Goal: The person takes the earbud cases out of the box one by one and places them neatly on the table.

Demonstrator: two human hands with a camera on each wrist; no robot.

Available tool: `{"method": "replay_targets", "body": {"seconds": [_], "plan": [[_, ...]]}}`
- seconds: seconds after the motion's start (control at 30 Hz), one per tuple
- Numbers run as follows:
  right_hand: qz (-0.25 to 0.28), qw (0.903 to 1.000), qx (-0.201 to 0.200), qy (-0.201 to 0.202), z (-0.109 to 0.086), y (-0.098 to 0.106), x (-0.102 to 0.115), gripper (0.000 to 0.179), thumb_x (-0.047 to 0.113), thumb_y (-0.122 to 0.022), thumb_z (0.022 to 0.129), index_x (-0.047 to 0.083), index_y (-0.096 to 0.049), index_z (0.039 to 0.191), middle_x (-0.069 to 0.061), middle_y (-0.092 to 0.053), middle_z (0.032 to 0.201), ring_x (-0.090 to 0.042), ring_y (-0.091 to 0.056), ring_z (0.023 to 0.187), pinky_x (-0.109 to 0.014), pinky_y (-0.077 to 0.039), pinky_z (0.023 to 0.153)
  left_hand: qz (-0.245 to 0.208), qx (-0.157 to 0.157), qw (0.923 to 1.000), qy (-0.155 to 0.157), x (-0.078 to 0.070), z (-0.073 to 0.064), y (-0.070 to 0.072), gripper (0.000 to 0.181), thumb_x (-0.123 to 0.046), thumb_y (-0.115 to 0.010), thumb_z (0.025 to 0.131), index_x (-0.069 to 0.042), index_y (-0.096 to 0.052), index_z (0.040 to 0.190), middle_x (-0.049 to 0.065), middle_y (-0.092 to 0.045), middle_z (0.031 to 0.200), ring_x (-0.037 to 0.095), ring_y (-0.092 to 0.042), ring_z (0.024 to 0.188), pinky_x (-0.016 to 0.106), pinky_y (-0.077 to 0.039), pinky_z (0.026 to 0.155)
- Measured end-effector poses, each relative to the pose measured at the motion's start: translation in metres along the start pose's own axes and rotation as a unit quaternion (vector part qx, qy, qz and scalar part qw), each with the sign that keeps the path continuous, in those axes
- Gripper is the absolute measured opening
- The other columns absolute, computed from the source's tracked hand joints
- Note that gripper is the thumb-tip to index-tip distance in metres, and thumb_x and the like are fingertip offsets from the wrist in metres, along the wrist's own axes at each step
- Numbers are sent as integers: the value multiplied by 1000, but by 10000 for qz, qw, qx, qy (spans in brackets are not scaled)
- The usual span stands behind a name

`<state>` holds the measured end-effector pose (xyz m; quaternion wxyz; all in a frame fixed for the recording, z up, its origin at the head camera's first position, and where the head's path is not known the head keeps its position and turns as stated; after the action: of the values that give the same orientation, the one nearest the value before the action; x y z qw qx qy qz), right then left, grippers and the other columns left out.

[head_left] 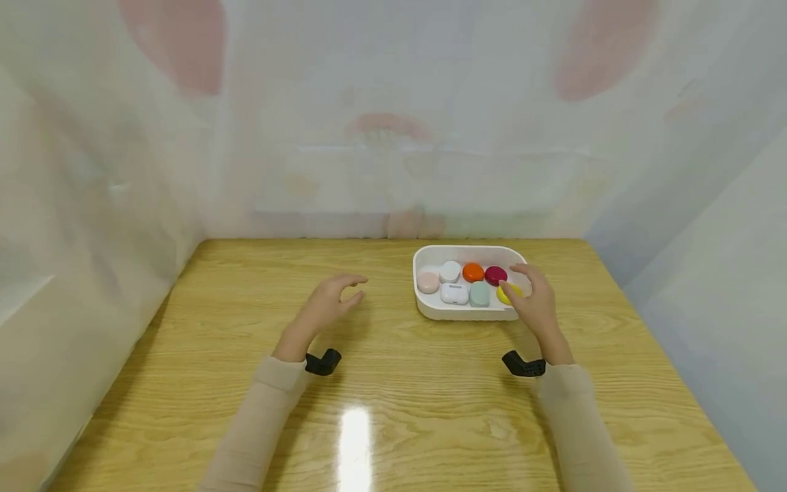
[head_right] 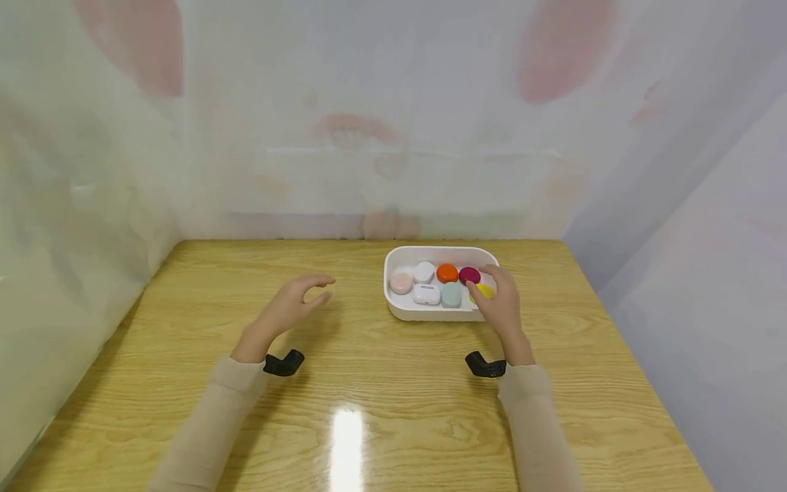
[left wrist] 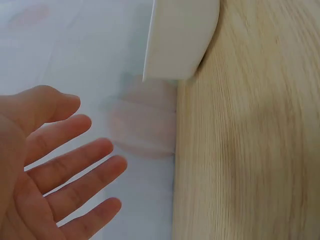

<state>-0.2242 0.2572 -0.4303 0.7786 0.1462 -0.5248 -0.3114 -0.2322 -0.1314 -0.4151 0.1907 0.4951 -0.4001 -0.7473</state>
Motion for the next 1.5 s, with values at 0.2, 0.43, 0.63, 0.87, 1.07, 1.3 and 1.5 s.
{"method": "replay_targets", "body": {"seconds": [0.2, 0.43, 0.63, 0.87, 1.07, 1.3, 1.5], "plan": [[604, 9951, -247, -746, -5, 8, -20, 39, 8, -67, 87, -7, -58, 122, -25, -51, 138, -35, -44, 132, -55, -39, 111, -466, 144, 9988, -59, -3, 0, -9, 35, -19, -58, 97, -8, -60, 129, 12, -64, 129, 30, -62, 117, 50, -50, 102], [1499, 9778, 204, -1452, -14, 15, -41, 50, 11, -61, 94, -3, -45, 138, -11, -41, 146, -2, -46, 115, -2, -43, 86, -907, 158, 9956, -194, -14, 9, -17, 33, -21, -58, 97, -9, -62, 127, 12, -67, 124, 28, -64, 114, 52, -52, 98], [2351, 9527, 936, -1686, -28, 14, -58, 63, 21, -56, 97, 6, -27, 151, -26, -23, 155, 11, -48, 110, 2, -43, 87, -1324, 283, 9903, -304, -29, 26, -28, 33, -19, -61, 95, -7, -63, 125, 12, -68, 123, 27, -64, 114, 49, -49, 104], [3002, 9349, 962, -1634, -33, 10, -69, 62, 20, -56, 98, 13, -26, 152, -4, -50, 134, 11, -54, 107, -1, -46, 88, -1791, 436, 9808, -629, -46, 59, -53, 29, -14, -65, 92, -4, -67, 119, 17, -69, 119, 26, -66, 111, 41, -49, 107], [3249, 9275, 910, -1608, -32, 7, -72, 57, 17, -56, 97, 14, -31, 149, 15, -54, 118, 11, -55, 104, -2, -46, 87, -1911, 671, 9775, -593, -56, 86, -81, 32, -15, -67, 90, 0, -66, 117, 18, -69, 118, 28, -65, 109, 39, -51, 104], [3232, 9267, 951, -1667, -35, 8, -74, 54, 15, -54, 98, 19, -32, 147, 16, -55, 116, 12, -55, 102, -1, -46, 87, -1335, 1094, 9839, -471, -67, 110, -108, 35, -15, -71, 87, 2, -66, 117, 14, -70, 117, 26, -66, 108, 36, -52, 102], [3091, 9289, 989, -1784, -37, 12, -73, 56, 12, -52, 99, 18, -29, 150, 17, -58, 113, 13, -55, 100, -1, -45, 85, -326, 1315, 9898, -442, -78, 122, -118, 37, -16, -75, 84, -4, -67, 118, 9, -71, 117, 22, -65, 111, 30, -50, 103]]}}
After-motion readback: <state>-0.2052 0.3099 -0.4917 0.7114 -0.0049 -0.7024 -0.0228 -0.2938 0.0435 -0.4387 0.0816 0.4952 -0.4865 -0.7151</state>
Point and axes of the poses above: each hand's wrist, its own z-axis towards the middle knuckle, its own y-axis out of the back of the hand, x = y × z, the point moved 1 cm from there along z, towards the middle knuckle
